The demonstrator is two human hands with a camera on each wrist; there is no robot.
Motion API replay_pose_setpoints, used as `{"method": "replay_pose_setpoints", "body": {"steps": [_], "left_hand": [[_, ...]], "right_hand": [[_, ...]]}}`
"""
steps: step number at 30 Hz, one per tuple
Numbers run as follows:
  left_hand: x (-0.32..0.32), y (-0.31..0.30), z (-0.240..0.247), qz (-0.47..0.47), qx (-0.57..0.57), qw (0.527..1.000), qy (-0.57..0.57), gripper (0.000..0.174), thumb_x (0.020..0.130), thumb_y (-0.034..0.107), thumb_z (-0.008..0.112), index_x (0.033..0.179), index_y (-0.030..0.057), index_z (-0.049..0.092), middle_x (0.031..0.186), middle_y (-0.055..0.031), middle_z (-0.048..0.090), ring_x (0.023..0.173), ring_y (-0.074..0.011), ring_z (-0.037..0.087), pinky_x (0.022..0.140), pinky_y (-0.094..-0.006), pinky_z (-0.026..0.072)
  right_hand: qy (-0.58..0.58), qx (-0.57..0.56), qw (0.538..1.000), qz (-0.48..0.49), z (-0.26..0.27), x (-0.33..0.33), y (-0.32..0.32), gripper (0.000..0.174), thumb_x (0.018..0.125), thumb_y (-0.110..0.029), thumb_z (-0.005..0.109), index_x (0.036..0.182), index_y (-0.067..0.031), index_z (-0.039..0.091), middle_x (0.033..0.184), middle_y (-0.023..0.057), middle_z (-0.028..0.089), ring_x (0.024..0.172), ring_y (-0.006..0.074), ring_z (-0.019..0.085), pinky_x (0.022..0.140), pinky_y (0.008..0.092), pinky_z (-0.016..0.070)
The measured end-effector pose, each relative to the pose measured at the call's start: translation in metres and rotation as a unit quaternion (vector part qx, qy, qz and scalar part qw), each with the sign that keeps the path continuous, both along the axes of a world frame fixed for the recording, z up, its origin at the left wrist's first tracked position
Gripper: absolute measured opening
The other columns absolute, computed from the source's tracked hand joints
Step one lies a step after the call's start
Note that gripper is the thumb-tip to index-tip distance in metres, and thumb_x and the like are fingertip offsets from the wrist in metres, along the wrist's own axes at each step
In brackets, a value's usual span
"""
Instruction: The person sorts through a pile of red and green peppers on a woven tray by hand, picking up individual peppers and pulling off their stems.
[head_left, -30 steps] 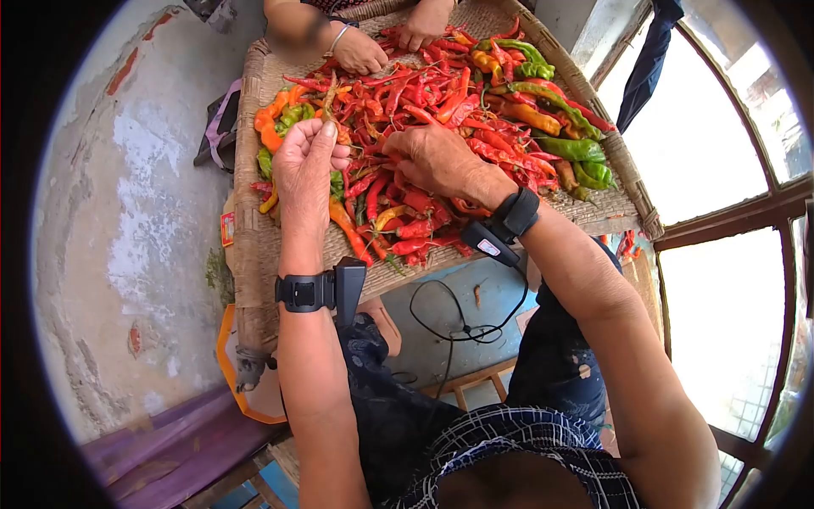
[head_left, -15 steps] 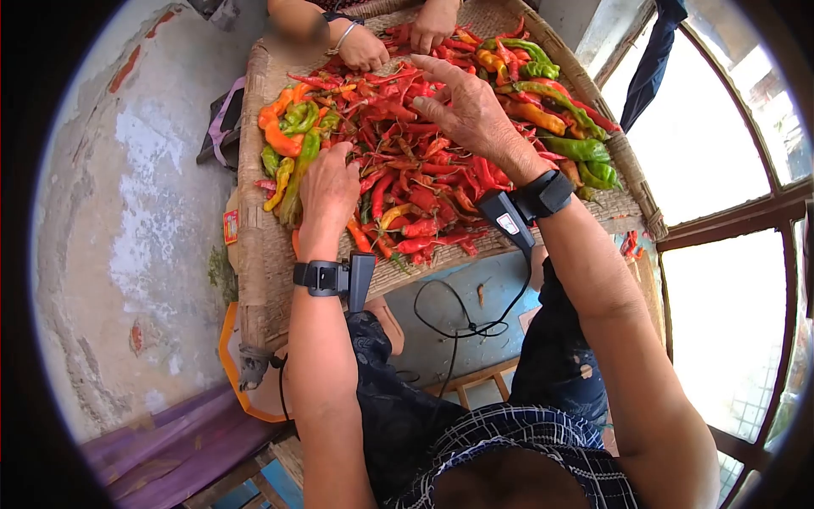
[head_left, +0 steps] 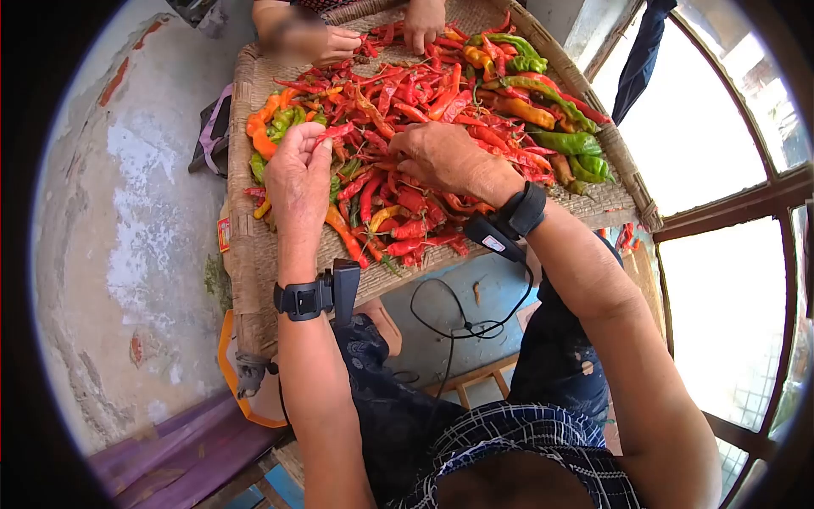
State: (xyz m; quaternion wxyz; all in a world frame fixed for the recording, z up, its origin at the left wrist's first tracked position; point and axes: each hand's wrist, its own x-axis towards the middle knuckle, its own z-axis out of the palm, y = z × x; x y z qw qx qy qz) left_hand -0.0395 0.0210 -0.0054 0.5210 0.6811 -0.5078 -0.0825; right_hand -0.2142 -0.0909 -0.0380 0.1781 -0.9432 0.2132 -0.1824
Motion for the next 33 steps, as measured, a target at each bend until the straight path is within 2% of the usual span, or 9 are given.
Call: {"method": "replay_pose_setpoints", "body": {"steps": [5, 11, 15, 17, 22, 25, 27, 29, 33], "left_hand": [[-0.005, -0.008, 0.000, -0.034, -0.013, 0.998, 0.055, 0.016, 0.089, 0.005, 0.062, 0.104, 0.0010, 0.061, 0.086, -0.0027, 0.064, 0.073, -0.0072, 0.059, 0.066, -0.0213, 0.0490], [-0.013, -0.011, -0.007, -0.079, 0.011, 0.994, 0.074, 0.015, 0.088, 0.005, 0.062, 0.102, -0.0002, 0.062, 0.085, -0.0045, 0.066, 0.072, -0.0092, 0.061, 0.067, -0.0242, 0.0514], [-0.016, -0.006, -0.005, -0.079, 0.040, 0.994, 0.068, 0.015, 0.091, 0.007, 0.061, 0.104, 0.0011, 0.061, 0.083, -0.0003, 0.062, 0.069, -0.0050, 0.055, 0.063, -0.0199, 0.0471], [-0.017, -0.006, -0.007, -0.075, 0.051, 0.994, 0.062, 0.014, 0.091, 0.007, 0.061, 0.103, 0.0006, 0.061, 0.082, -0.0005, 0.062, 0.068, -0.0053, 0.055, 0.063, -0.0202, 0.0473], [-0.023, -0.009, -0.012, -0.097, 0.087, 0.991, 0.029, 0.012, 0.091, 0.009, 0.061, 0.100, 0.0009, 0.062, 0.080, -0.0001, 0.063, 0.067, -0.0053, 0.055, 0.062, -0.0208, 0.0476], [-0.028, -0.010, -0.011, -0.112, 0.109, 0.988, 0.002, 0.012, 0.091, 0.010, 0.061, 0.099, 0.0014, 0.063, 0.078, 0.0002, 0.062, 0.066, -0.0053, 0.055, 0.061, -0.0207, 0.0476], [-0.024, -0.008, -0.013, -0.133, 0.131, 0.982, -0.001, 0.012, 0.091, 0.010, 0.060, 0.099, 0.0016, 0.063, 0.078, 0.0002, 0.062, 0.066, -0.0055, 0.055, 0.061, -0.0205, 0.0476], [-0.023, -0.009, -0.013, -0.157, 0.152, 0.976, -0.005, 0.012, 0.092, 0.010, 0.060, 0.100, 0.0019, 0.062, 0.078, 0.0002, 0.062, 0.066, -0.0058, 0.055, 0.061, -0.0203, 0.0475], [-0.024, -0.019, -0.013, -0.146, 0.066, 0.975, 0.151, 0.023, 0.093, 0.010, 0.059, 0.113, 0.0006, 0.057, 0.089, -0.0027, 0.064, 0.072, -0.0074, 0.060, 0.065, -0.0195, 0.0487]], "right_hand": [[0.074, -0.084, 0.993, -0.040, -0.002, 0.007, 0.012, 0.018, 0.081, -0.021, 0.065, 0.087, -0.0038, 0.067, 0.091, 0.0152, 0.066, 0.081, 0.0352, 0.066, 0.067, 0.0446, 0.0541], [0.123, -0.035, 0.991, -0.038, 0.012, 0.003, 0.007, 0.019, 0.080, -0.022, 0.065, 0.084, -0.0030, 0.066, 0.079, 0.0167, 0.066, 0.078, 0.0353, 0.066, 0.065, 0.0461, 0.0537], [0.058, -0.022, 0.997, -0.043, 0.021, -0.014, -0.009, 0.021, 0.080, -0.024, 0.066, 0.085, -0.0030, 0.066, 0.076, 0.0177, 0.066, 0.076, 0.0360, 0.066, 0.066, 0.0464, 0.0536], [0.019, -0.039, 0.992, -0.116, 0.031, -0.024, -0.011, 0.021, 0.080, -0.024, 0.066, 0.086, -0.0037, 0.066, 0.079, 0.0189, 0.066, 0.078, 0.0364, 0.066, 0.067, 0.0459, 0.0537], [0.195, -0.088, 0.972, -0.100, 0.013, -0.031, -0.015, 0.019, 0.081, -0.023, 0.064, 0.084, -0.0044, 0.066, 0.080, 0.0174, 0.067, 0.078, 0.0356, 0.066, 0.067, 0.0452, 0.0538], [0.142, -0.123, 0.978, -0.095, 0.011, -0.030, -0.014, 0.017, 0.080, -0.021, 0.065, 0.079, -0.0039, 0.064, 0.074, 0.0146, 0.065, 0.071, 0.0339, 0.064, 0.064, 0.0434, 0.0512], [0.014, 0.013, 0.997, -0.076, 0.023, -0.038, -0.016, 0.016, 0.080, -0.018, 0.065, 0.079, -0.0023, 0.064, 0.073, 0.0148, 0.065, 0.069, 0.0319, 0.064, 0.063, 0.0409, 0.0506], [-0.011, 0.047, 0.996, -0.076, 0.026, -0.044, -0.021, 0.015, 0.081, -0.017, 0.065, 0.083, -0.0022, 0.065, 0.074, 0.0144, 0.065, 0.068, 0.0307, 0.064, 0.063, 0.0400, 0.0503], [-0.092, 0.075, 0.988, -0.102, 0.019, -0.041, -0.023, 0.019, 0.082, -0.017, 0.066, 0.096, -0.0027, 0.067, 0.077, 0.0128, 0.066, 0.070, 0.0277, 0.064, 0.065, 0.0383, 0.0501]]}}
